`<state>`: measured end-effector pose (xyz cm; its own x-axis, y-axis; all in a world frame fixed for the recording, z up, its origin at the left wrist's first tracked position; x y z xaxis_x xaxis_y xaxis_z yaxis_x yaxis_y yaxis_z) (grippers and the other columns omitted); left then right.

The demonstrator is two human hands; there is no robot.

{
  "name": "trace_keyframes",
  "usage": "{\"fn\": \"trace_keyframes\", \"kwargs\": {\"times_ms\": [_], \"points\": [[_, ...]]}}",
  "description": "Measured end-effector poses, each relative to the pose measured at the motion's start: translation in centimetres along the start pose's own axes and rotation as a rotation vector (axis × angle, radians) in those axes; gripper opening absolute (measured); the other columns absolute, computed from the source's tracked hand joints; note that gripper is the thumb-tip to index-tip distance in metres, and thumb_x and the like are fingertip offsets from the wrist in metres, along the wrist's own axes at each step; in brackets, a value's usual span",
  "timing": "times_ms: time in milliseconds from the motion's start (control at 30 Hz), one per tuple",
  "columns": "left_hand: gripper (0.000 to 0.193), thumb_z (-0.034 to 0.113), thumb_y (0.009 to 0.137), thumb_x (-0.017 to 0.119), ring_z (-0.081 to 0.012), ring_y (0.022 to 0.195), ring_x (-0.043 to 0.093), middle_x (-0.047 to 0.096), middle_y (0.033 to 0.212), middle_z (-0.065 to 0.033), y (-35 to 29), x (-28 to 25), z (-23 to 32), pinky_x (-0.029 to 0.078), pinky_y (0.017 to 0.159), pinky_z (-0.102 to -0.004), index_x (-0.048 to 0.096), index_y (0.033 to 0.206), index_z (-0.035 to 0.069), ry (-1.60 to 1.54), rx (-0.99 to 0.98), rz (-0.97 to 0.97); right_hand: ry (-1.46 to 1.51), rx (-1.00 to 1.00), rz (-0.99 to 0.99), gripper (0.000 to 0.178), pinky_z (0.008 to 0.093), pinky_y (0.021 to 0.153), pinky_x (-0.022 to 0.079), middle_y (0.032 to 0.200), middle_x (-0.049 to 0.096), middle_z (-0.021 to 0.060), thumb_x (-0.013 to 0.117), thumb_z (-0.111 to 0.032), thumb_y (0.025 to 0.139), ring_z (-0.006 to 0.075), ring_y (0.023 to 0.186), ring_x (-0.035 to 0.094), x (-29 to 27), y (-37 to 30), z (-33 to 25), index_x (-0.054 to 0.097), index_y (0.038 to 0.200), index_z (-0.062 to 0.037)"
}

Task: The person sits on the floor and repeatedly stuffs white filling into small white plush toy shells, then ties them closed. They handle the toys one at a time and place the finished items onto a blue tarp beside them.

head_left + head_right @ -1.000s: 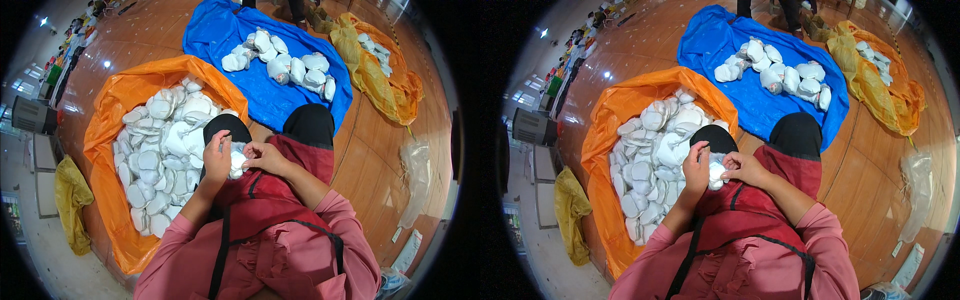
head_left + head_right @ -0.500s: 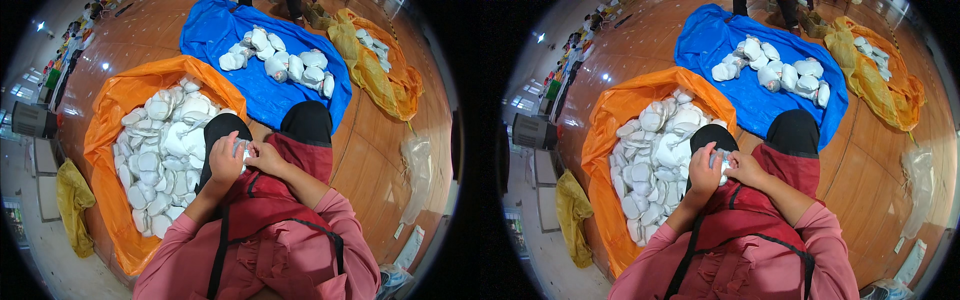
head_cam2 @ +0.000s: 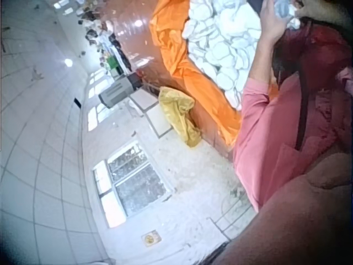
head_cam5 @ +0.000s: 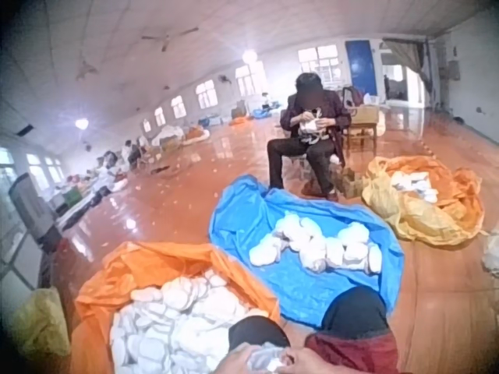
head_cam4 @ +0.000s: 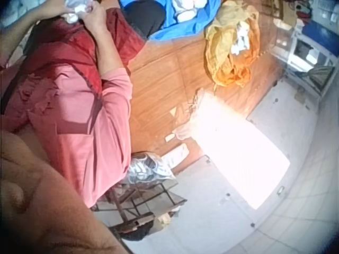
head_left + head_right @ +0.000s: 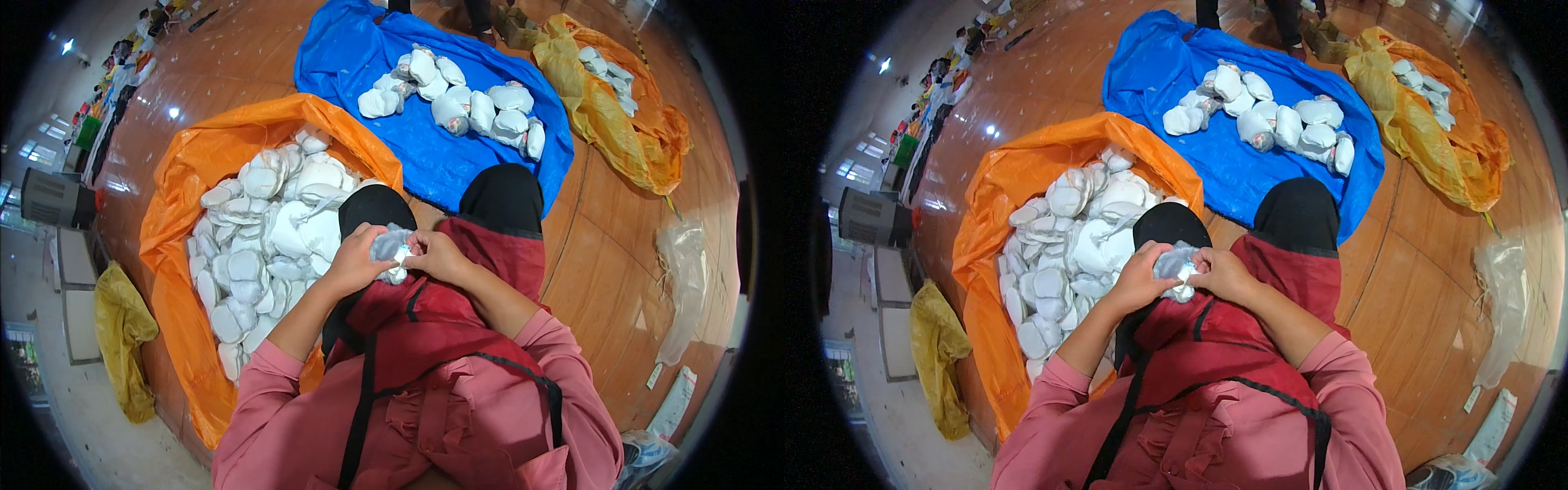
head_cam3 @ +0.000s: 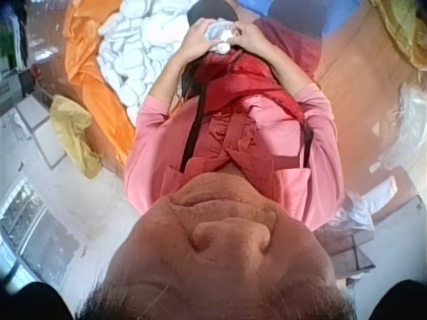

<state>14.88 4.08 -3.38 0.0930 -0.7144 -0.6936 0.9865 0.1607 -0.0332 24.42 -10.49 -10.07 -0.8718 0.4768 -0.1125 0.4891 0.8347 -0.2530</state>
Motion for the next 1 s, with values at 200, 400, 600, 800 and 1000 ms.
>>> {"fn": "trace_keyframes", "kwargs": {"times_ms": [200,400,600,800,1000], "points": [[0.051,0.011,0.061,0.084,-0.033,0.092,0.058,0.057,0.096,-0.0137,0.8,0.6,-0.2,0.047,0.078,-0.0369,0.061,0.107,0.005,0.036,-0.062,0.077,0.047,-0.026,-0.076,0.037,0.0272,0.062,0.044,0.079,0.058,0.001,0.081,-0.019,0.07,0.0099,0.073,0.053,-0.2,0.2,0.7,0.059,0.094,-0.0009],[0.05,0.014,0.062,0.084,-0.0313,0.092,0.06,0.059,0.097,-0.0139,1.1,0.9,-0.6,0.048,0.08,-0.0354,0.063,0.106,0.005,0.009,-0.096,0.129,-0.183,-0.053,0.059,0.053,0.0341,0.064,0.045,0.081,0.059,0.0095,0.087,-0.031,0.063,0.0197,0.073,0.056,0.2,0.1,-0.3,0.057,0.093,0.0005],[0.051,0.023,0.069,0.081,-0.0343,0.099,0.062,0.064,0.106,-0.0194,1.6,1.4,-0.9,0.049,0.084,-0.0371,0.063,0.112,0.004,-0.041,-0.284,0.155,-0.141,-0.088,0.26,0.049,0.0349,0.063,0.045,0.076,0.058,0.0117,0.087,-0.029,0.061,0.0212,0.07,0.056,0.0,0.5,-0.1,0.057,0.086,0.0],[0.052,0.024,0.076,0.074,-0.04,0.1,0.061,0.063,0.109,-0.0244,1.7,1.3,1.9,0.048,0.085,-0.0425,0.057,0.12,0.002,0.069,-0.31,0.024,-0.03,-0.079,0.409,0.035,0.0322,0.061,0.044,0.071,0.055,0.0067,0.081,-0.016,0.063,0.0158,0.067,0.052,0.3,0.4,1.7,0.055,0.082,-0.0029],[0.06,0.023,0.078,0.07,-0.0423,0.097,0.061,0.062,0.106,-0.0261,0.4,3.4,4.2,0.049,0.083,-0.0466,0.046,0.129,0.002,0.208,-0.268,0.094,0.019,-0.123,0.555,0.024,0.0327,0.056,0.04,0.066,0.05,0.0068,0.073,-0.011,0.07,0.0158,0.062,0.047,0.0,0.7,3.5,0.051,0.077,-0.0038]]}}
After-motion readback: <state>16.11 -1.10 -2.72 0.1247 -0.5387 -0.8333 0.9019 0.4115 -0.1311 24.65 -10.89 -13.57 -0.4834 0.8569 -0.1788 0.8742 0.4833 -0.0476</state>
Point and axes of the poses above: each hand's wrist, its own y-axis towards the middle knuckle, its own x-axis out of the palm, z = x × y, the point moved 4 cm from there along y, towards the middle knuckle
